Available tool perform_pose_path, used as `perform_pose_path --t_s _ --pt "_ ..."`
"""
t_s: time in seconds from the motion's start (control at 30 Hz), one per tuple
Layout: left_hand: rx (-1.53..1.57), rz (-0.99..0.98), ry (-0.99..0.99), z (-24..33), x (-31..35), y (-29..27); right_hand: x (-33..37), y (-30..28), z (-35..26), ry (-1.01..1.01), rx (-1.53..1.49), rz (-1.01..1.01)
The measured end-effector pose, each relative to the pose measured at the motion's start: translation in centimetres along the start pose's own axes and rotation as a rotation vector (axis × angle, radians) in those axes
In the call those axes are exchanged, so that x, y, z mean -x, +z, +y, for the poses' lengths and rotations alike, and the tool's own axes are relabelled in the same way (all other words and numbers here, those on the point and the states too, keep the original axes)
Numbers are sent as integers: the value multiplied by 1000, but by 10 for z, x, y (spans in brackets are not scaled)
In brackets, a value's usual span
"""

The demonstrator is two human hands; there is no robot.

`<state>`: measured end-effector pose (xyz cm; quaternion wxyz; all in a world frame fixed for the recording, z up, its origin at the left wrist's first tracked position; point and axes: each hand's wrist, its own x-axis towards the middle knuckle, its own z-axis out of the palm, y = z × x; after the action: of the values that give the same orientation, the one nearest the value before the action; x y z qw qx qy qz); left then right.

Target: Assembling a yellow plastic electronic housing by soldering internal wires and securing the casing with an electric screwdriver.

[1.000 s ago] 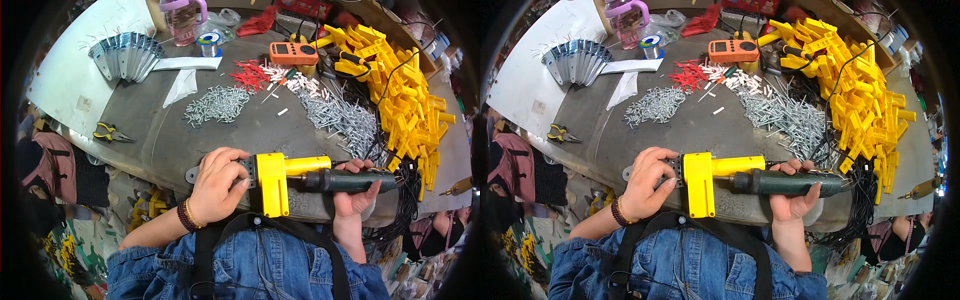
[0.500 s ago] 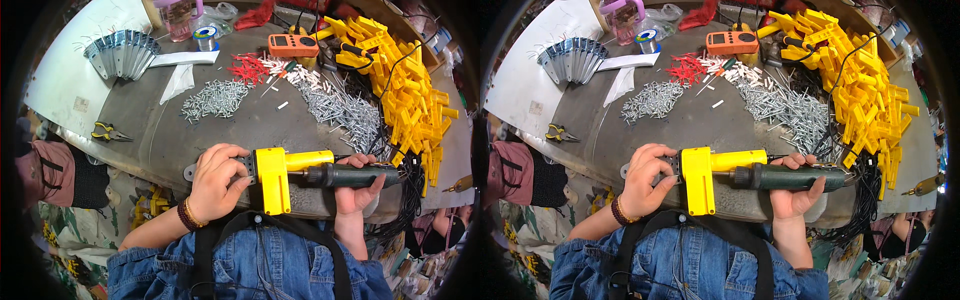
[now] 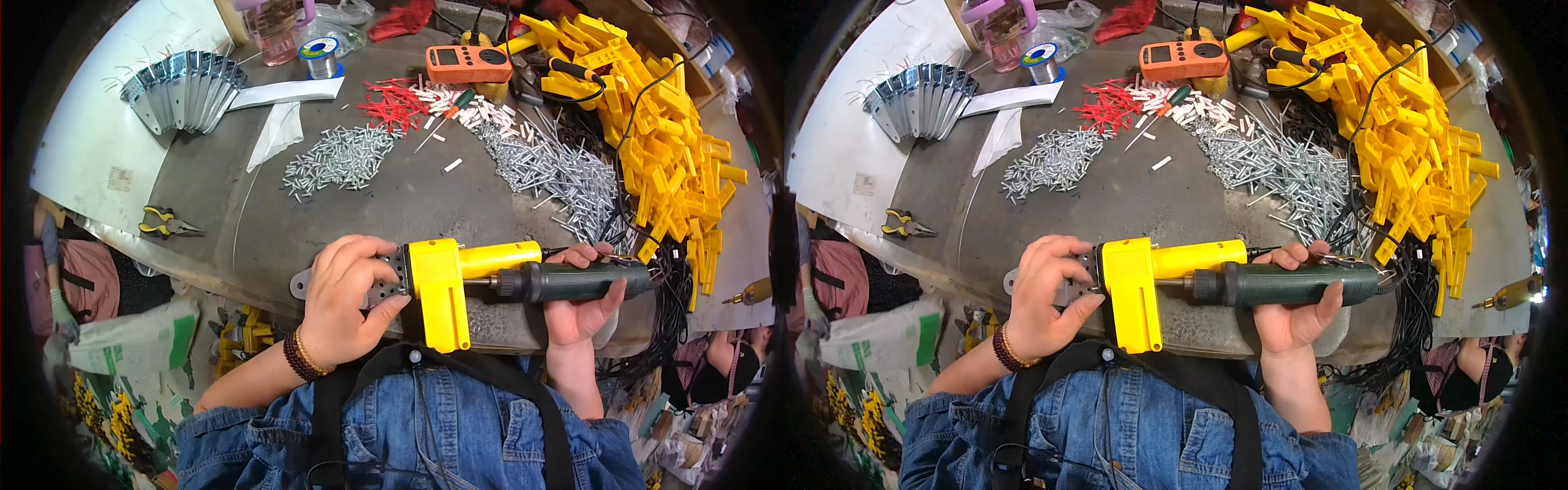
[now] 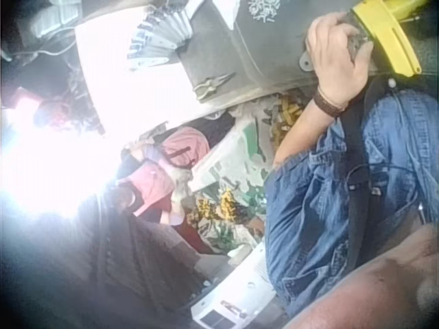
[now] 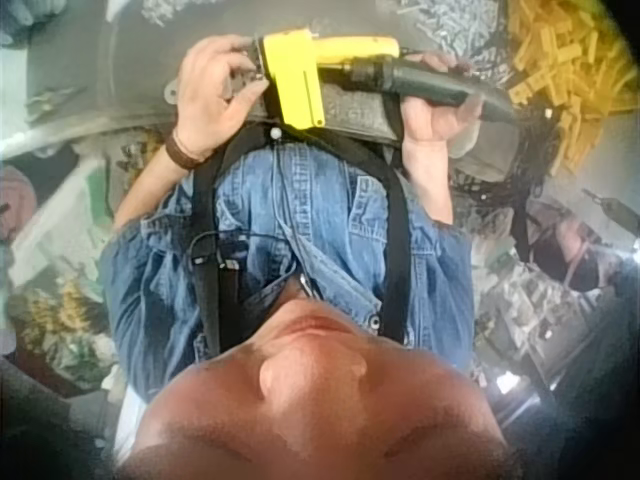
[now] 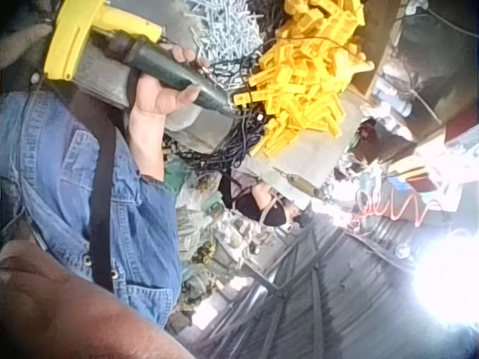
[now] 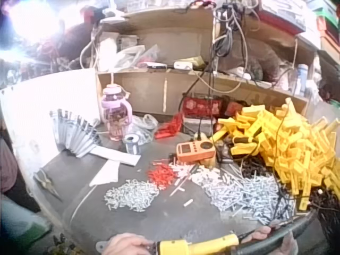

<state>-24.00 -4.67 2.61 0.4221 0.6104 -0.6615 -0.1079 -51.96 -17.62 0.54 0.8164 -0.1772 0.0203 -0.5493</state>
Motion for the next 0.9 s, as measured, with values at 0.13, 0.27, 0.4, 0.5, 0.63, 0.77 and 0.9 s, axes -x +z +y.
perform_pose_path --t_s 0.13,0.27,0.4,0.5,0.63,0.77,0.9 --pt "-44 7 77 -5 2 1 0 0 0 5 4 -7" --pt "-93 21 113 -5 2 2 0 -1 -1 10 -1 -3" --pt "-125 4 124 -4 0 3 0 -2 -1 11 4 -4" --pt "-183 22 160 -4 2 4 0 -2 -1 11 5 -1" --pt "-156 63 163 -6 4 7 0 -1 -1 14 12 -5" --pt "-50 10 80 -5 0 2 1 -2 -2 15 0 0" --pt "-32 -23 81 -6 -2 -1 1 -2 -2 2 13 -18"
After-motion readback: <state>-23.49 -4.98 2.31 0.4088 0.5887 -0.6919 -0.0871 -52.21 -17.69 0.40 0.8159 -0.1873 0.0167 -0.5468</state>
